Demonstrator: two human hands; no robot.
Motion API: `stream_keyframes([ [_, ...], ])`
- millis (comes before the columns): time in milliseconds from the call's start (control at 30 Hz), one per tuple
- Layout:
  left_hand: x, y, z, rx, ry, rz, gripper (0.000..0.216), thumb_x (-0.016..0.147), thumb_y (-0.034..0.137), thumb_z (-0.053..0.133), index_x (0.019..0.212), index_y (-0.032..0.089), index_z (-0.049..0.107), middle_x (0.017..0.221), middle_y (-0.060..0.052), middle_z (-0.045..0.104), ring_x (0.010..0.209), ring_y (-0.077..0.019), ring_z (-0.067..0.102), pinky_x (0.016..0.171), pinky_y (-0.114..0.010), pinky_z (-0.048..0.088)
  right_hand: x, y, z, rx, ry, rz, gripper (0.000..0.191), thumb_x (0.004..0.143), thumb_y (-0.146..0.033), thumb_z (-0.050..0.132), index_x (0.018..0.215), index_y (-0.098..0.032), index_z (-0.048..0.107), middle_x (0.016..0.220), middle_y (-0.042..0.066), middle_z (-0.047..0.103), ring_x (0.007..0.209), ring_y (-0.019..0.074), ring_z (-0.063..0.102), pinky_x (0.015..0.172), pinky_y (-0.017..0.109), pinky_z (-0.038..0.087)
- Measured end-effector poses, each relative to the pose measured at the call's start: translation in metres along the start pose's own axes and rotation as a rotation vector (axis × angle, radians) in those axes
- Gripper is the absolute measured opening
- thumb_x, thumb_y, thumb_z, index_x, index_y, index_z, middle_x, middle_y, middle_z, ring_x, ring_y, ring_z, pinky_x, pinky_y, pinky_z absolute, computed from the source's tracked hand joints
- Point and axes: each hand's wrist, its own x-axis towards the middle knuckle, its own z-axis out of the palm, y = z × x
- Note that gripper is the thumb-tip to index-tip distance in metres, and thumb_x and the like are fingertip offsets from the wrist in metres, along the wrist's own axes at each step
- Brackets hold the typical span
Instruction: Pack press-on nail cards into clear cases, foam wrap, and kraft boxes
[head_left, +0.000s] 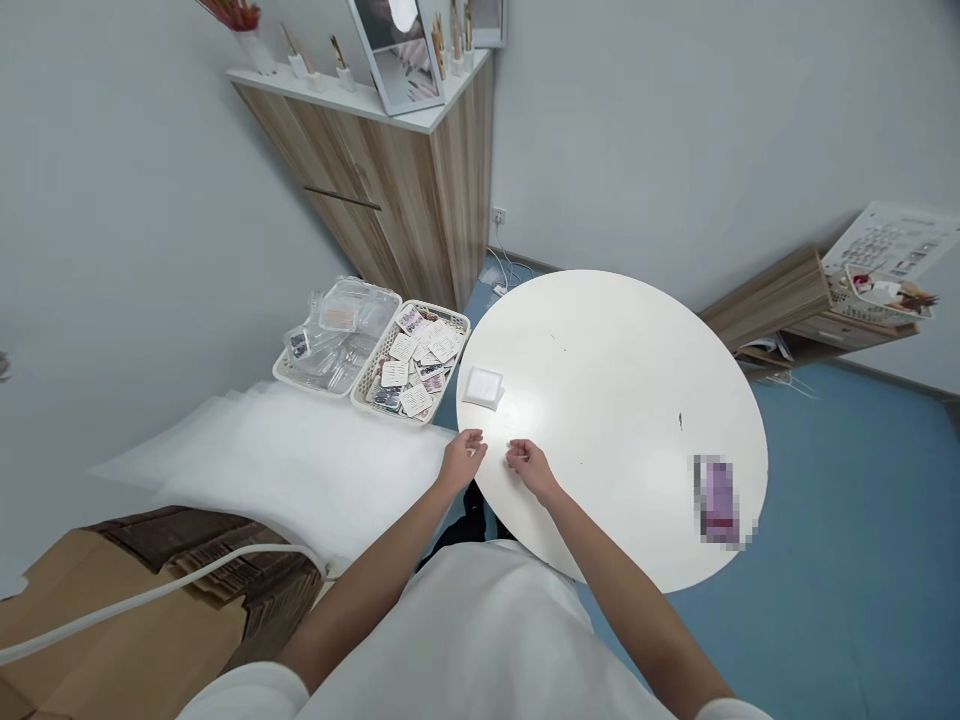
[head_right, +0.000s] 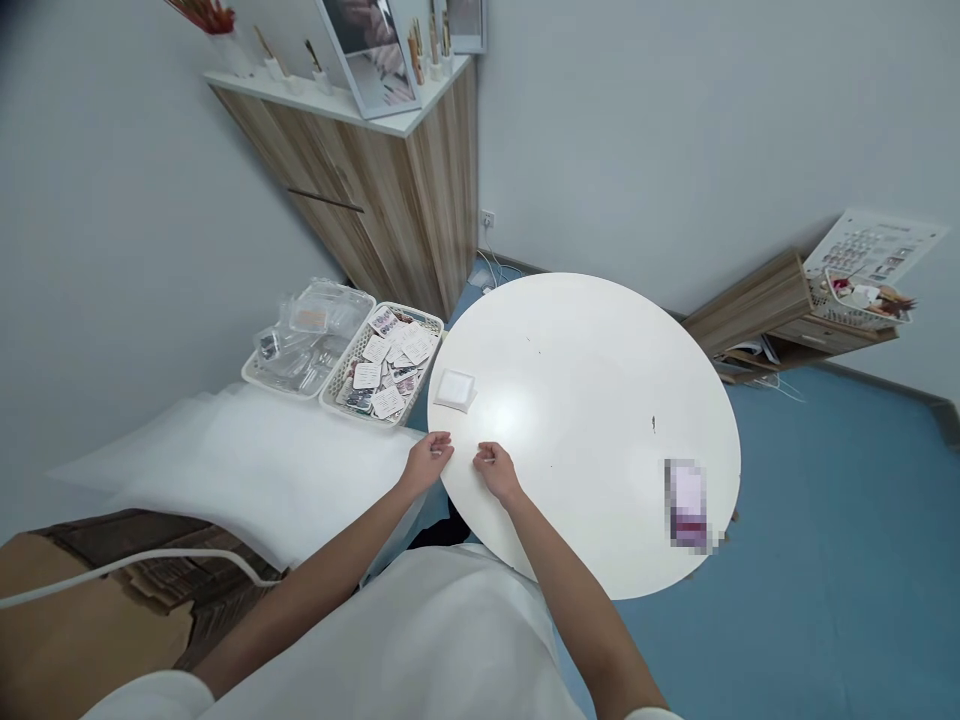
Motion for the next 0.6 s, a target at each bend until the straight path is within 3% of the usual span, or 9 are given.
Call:
stream_keyframes([
  [133, -0.026, -0.003, 0.006, 0.004, -0.063, -0.003, 0.03, 0.072, 0.026, 0.056, 0.099, 0.016, 0.056, 0.096, -0.008, 0.062, 0.08, -0.0147, 0.06, 0.073, -0.029, 0.048, -0.014, 0.012, -0.006, -0.022, -0.131, -0.001, 0.03, 0.065, -0.026, 0.055, 0.095, -0.017, 0.055, 0.063, -0.003, 0.056, 0.061, 0.012, 0.055, 0.063, 0.026, 0.043],
  [267, -0.053, -0.008, 0.009, 0.003, 0.003, -0.044, 0.032, 0.071, 0.028, 0.055, 0.1, 0.014, 0.056, 0.097, -0.008, 0.062, 0.082, -0.0152, 0.059, 0.076, -0.029, 0.048, -0.023, 0.02, -0.009, -0.087, -0.254, -0.02, 0.03, 0.068, -0.027, 0.053, 0.096, -0.017, 0.054, 0.062, -0.002, 0.056, 0.061, 0.0126, 0.056, 0.064, 0.027, 0.043],
  [367, -0.074, -0.012, 0.009, 0.01, 0.033, -0.105, 0.036, 0.071, 0.031, 0.055, 0.102, 0.013, 0.055, 0.098, -0.009, 0.062, 0.082, -0.016, 0.059, 0.078, -0.03, 0.047, -0.027, 0.026, -0.009, -0.189, -0.27, -0.054, 0.03, 0.069, -0.028, 0.052, 0.097, -0.017, 0.054, 0.075, 0.001, 0.06, 0.071, 0.0142, 0.057, 0.07, 0.028, 0.045],
  [500, -0.104, -0.013, 0.002, 0.048, 0.013, -0.21, 0.045, 0.069, 0.037, 0.055, 0.108, 0.014, 0.053, 0.107, -0.011, 0.059, 0.085, -0.0185, 0.059, 0.077, -0.03, 0.046, -0.031, 0.031, -0.007, -0.404, -0.196, -0.16, 0.034, 0.068, -0.027, 0.051, 0.1, -0.018, 0.054, 0.104, 0.008, 0.056, 0.094, 0.0183, 0.054, 0.083, 0.031, 0.042],
  [600, -0.124, -0.014, -0.006, 0.076, -0.012, -0.261, 0.052, 0.069, 0.043, 0.054, 0.113, 0.015, 0.051, 0.112, -0.012, 0.057, 0.09, -0.0206, 0.058, 0.076, -0.03, 0.045, -0.034, 0.031, -0.003, -0.587, -0.165, -0.266, 0.038, 0.068, -0.025, 0.051, 0.104, -0.018, 0.053, 0.111, 0.01, 0.053, 0.107, 0.0221, 0.048, 0.091, 0.035, 0.037],
])
